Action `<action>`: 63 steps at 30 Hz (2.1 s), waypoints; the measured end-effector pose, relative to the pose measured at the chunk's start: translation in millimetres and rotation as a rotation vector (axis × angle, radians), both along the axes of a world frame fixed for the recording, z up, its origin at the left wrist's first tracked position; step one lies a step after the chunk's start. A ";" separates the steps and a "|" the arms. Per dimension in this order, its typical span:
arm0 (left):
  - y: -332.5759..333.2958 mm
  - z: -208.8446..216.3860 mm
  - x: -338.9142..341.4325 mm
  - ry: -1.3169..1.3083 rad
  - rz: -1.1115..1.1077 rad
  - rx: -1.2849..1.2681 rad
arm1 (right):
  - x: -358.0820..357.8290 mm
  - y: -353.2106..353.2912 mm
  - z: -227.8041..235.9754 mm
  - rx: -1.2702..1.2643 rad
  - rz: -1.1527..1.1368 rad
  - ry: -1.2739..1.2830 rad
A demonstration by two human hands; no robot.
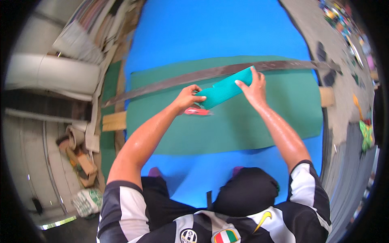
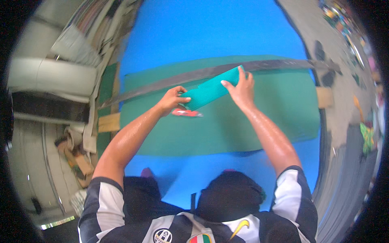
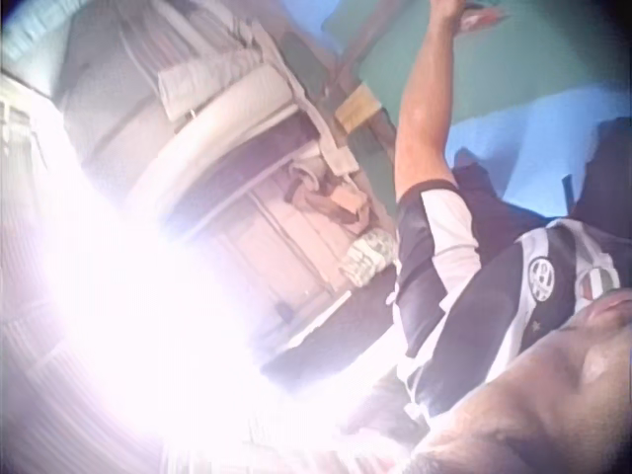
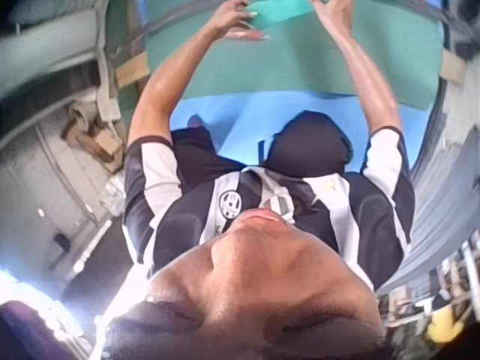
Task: The person measures and cuts green and blue foam sheets using a utility knife and a wooden straightedge. They align the straightedge, cut along it, and stack the cut pieces.
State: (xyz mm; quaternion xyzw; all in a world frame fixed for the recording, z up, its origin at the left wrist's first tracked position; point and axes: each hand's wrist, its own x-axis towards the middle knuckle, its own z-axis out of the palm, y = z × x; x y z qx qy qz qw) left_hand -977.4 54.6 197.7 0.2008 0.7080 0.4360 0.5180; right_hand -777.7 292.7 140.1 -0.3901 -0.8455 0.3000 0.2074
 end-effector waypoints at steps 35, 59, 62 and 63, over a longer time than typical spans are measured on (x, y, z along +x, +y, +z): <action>-560.8 -166.2 -45.0 0.648 0.471 -0.110 | -325.1 -482.2 -53.0 0.111 1.046 -0.343; -523.0 -163.5 -65.1 -0.223 0.637 0.032 | -321.1 -482.9 -50.8 0.231 1.098 -0.411; -527.5 -170.6 -65.1 -0.246 0.613 0.043 | -312.1 -495.0 -43.6 0.318 1.098 -0.455; -529.0 -171.6 -65.0 -0.244 0.609 0.039 | -310.1 -498.9 -41.3 0.327 1.087 -0.475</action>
